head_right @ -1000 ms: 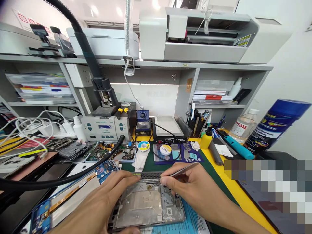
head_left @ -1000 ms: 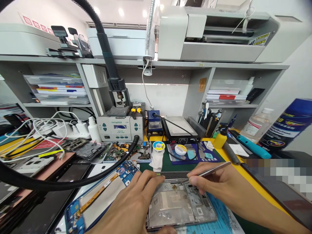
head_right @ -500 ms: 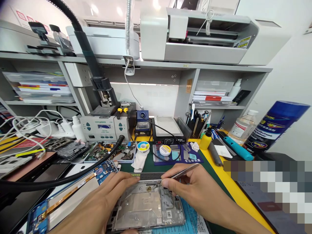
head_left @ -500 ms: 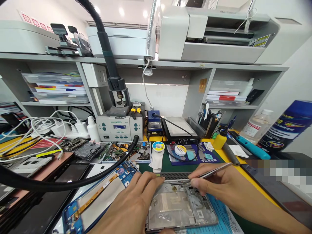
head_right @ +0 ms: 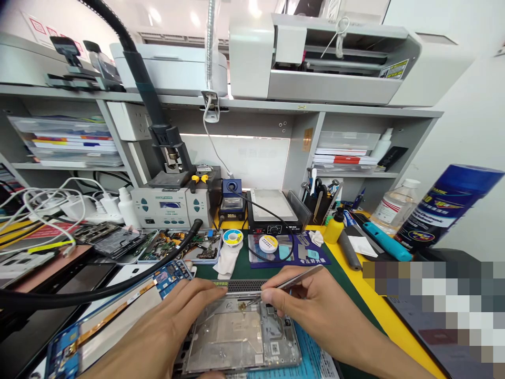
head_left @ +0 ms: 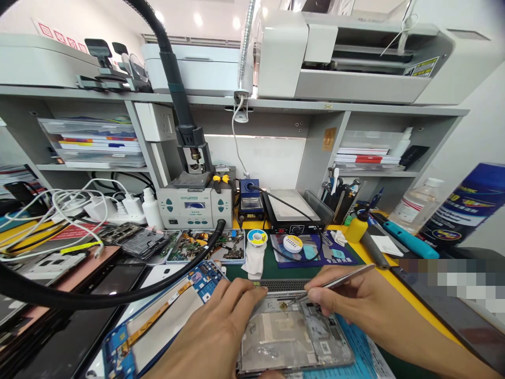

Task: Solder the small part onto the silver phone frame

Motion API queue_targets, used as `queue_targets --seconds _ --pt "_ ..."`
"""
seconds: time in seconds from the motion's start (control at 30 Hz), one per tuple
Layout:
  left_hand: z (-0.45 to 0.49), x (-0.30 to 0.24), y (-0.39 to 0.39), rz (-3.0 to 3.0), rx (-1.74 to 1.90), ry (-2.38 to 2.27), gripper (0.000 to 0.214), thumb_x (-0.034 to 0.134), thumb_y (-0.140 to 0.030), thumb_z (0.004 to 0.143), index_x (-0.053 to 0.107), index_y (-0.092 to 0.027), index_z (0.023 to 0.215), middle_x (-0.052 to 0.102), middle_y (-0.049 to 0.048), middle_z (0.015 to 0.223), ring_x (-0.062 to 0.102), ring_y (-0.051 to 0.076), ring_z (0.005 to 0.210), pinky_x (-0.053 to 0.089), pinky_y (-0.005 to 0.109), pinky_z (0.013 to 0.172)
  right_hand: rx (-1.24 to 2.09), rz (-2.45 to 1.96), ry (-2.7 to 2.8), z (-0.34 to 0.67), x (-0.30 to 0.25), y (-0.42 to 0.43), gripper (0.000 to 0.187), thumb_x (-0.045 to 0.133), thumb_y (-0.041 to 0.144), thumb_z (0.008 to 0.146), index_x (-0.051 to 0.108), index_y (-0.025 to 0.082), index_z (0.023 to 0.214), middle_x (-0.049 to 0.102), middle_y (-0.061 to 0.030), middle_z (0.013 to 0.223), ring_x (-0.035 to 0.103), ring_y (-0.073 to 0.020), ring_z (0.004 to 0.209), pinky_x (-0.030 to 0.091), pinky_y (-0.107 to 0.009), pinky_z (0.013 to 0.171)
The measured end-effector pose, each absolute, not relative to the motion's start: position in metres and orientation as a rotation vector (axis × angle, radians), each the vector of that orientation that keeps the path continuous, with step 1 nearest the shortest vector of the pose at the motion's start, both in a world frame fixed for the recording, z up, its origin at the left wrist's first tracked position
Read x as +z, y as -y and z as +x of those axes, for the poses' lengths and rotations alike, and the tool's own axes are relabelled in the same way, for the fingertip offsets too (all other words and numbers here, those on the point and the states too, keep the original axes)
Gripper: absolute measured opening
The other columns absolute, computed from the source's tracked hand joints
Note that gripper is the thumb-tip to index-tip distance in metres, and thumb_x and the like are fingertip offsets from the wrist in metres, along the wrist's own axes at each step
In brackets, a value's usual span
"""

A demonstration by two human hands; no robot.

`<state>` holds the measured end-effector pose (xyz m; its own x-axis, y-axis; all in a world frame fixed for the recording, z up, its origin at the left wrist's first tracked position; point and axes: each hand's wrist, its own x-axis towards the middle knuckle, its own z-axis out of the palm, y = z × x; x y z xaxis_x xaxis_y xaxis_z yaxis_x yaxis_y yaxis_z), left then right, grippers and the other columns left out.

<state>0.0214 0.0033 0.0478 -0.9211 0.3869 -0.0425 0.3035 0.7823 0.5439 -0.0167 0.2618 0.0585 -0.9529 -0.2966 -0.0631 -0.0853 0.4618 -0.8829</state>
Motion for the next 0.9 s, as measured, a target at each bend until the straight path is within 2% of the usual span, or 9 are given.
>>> queue_targets --seconds 0.23,0.67,0.9 --pt "0.0229 0.0483 -0.0021 0.555 0.815 -2.808 0.076 0.084 -0.038 0.075 0.056 -0.026 0.145 0.059 0.0059 0.141 0.054 0.032 0.128 0.045 0.045 0.112 -1.514 -0.375 -2.525 -0.017 0.0564 -0.2585 0.032 0.071 0.055 0.088 0.081 0.024 0.086 0.07 -0.0009 0.075 0.061 -0.0192 0.07 0.048 -0.028 0.062" --pt "0.0231 0.0469 -0.0022 0.587 0.802 -2.825 0.077 0.084 -0.041 0.075 0.056 -0.024 0.145 0.061 0.0069 0.139 0.056 0.032 0.124 0.047 0.046 0.109 -1.46 -0.42 -2.571 -0.0154 0.06 -0.2563 0.03 0.072 0.053 0.088 0.082 0.025 0.087 0.074 -0.002 0.079 0.065 -0.021 0.073 0.05 -0.029 0.063" --pt "0.022 0.0489 -0.003 0.57 0.805 -2.808 0.078 0.084 -0.041 0.076 0.054 -0.026 0.146 0.059 0.0061 0.138 0.055 0.032 0.124 0.047 0.048 0.108 -1.506 -0.432 -2.551 -0.0162 0.0593 -0.2577 0.017 0.077 0.043 0.086 0.082 0.027 0.084 0.073 0.0007 0.076 0.065 -0.0194 0.072 0.05 -0.027 0.065"
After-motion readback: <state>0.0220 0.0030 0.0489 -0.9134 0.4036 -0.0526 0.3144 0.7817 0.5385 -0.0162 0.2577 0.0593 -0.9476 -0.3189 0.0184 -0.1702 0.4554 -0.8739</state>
